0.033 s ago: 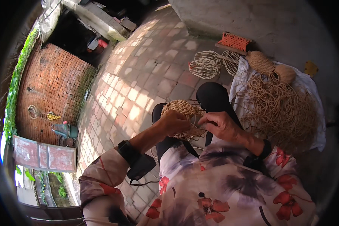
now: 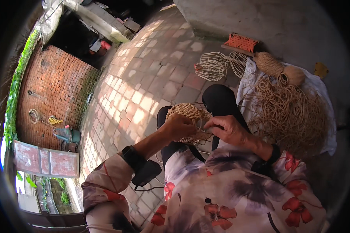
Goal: Weaving a circular base of a basket using straw rope material.
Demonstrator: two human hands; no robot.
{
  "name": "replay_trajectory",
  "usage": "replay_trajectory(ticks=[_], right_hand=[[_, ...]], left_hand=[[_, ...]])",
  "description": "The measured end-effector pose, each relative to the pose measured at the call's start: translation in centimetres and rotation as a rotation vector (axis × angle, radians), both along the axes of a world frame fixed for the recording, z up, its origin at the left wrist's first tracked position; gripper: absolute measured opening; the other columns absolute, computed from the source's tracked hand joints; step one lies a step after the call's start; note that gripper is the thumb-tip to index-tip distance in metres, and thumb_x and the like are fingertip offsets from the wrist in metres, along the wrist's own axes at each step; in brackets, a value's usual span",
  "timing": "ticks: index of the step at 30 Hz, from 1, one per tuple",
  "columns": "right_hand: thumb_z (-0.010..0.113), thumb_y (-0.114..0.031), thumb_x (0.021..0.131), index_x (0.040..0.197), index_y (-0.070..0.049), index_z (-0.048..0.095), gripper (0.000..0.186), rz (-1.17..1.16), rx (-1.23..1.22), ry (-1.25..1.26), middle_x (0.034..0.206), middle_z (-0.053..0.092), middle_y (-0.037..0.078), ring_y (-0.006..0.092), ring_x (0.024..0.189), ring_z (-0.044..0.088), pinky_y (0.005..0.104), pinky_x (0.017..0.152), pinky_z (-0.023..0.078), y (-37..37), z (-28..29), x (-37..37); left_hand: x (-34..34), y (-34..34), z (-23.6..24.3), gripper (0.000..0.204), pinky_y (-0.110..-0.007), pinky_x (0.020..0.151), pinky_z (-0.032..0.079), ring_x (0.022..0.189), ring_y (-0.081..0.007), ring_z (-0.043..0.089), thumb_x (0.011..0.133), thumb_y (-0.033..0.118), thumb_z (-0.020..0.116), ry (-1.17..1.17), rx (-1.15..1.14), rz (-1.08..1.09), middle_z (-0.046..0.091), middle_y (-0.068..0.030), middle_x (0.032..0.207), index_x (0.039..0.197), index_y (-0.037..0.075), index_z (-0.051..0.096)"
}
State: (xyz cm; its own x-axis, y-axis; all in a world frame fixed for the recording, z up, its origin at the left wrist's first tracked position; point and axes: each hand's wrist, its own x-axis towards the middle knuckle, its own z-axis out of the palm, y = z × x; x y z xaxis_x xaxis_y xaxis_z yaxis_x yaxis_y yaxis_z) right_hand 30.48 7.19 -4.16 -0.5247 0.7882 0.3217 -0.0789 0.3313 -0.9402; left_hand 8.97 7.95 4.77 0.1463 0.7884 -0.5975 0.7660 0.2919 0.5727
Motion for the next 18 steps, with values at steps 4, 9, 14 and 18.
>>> replay_trajectory(ticks=[4, 9, 14, 18], right_hand=[[0.053, -0.008, 0.093, 0.116, 0.001, 0.064, 0.026, 0.180, -0.311, -0.089, 0.072, 0.059, -0.001, 0.0049, 0.067, 0.054, 0.0228, 0.061, 0.045, -0.6, 0.9, 0.4], [0.052, -0.016, 0.096, 0.126, -0.001, 0.058, 0.034, 0.288, -0.604, -0.048, 0.068, 0.057, 0.000, 0.0041, 0.061, 0.051, 0.0203, 0.052, 0.041, -0.9, 0.8, 1.0], [0.056, -0.019, 0.094, 0.132, -0.002, 0.055, 0.041, 0.446, -0.986, 0.327, 0.069, 0.056, 0.000, 0.0046, 0.058, 0.049, 0.0198, 0.050, 0.039, -1.2, 0.0, 1.0], [0.057, -0.020, 0.094, 0.129, -0.001, 0.056, 0.040, 0.505, -1.081, 0.494, 0.069, 0.055, 0.000, 0.0044, 0.058, 0.049, 0.0198, 0.051, 0.039, -1.9, -0.2, 0.6]], left_hand=[[-0.3, -1.3, -0.7, 0.021, -0.033, 0.054, 0.051, 0.057, -0.0177, 0.065, 0.080, 0.021, 0.063, 0.040, 0.456, -0.251, 0.064, -0.0093, 0.061, 0.070, 0.003, 0.067], [-0.2, -3.9, -1.1, 0.014, -0.037, 0.058, 0.052, 0.069, -0.0278, 0.068, 0.082, 0.020, 0.068, 0.036, 0.767, -0.287, 0.067, -0.0076, 0.076, 0.093, 0.011, 0.065], [0.4, -5.5, -1.5, 0.018, -0.035, 0.055, 0.051, 0.064, -0.0216, 0.066, 0.081, 0.018, 0.075, 0.135, 0.951, -0.303, 0.059, -0.0059, 0.076, 0.094, 0.010, 0.066], [0.2, -5.9, -1.8, 0.017, -0.037, 0.055, 0.051, 0.062, -0.0225, 0.064, 0.082, 0.016, 0.073, 0.153, 1.010, -0.319, 0.060, -0.0053, 0.078, 0.095, 0.009, 0.066]])
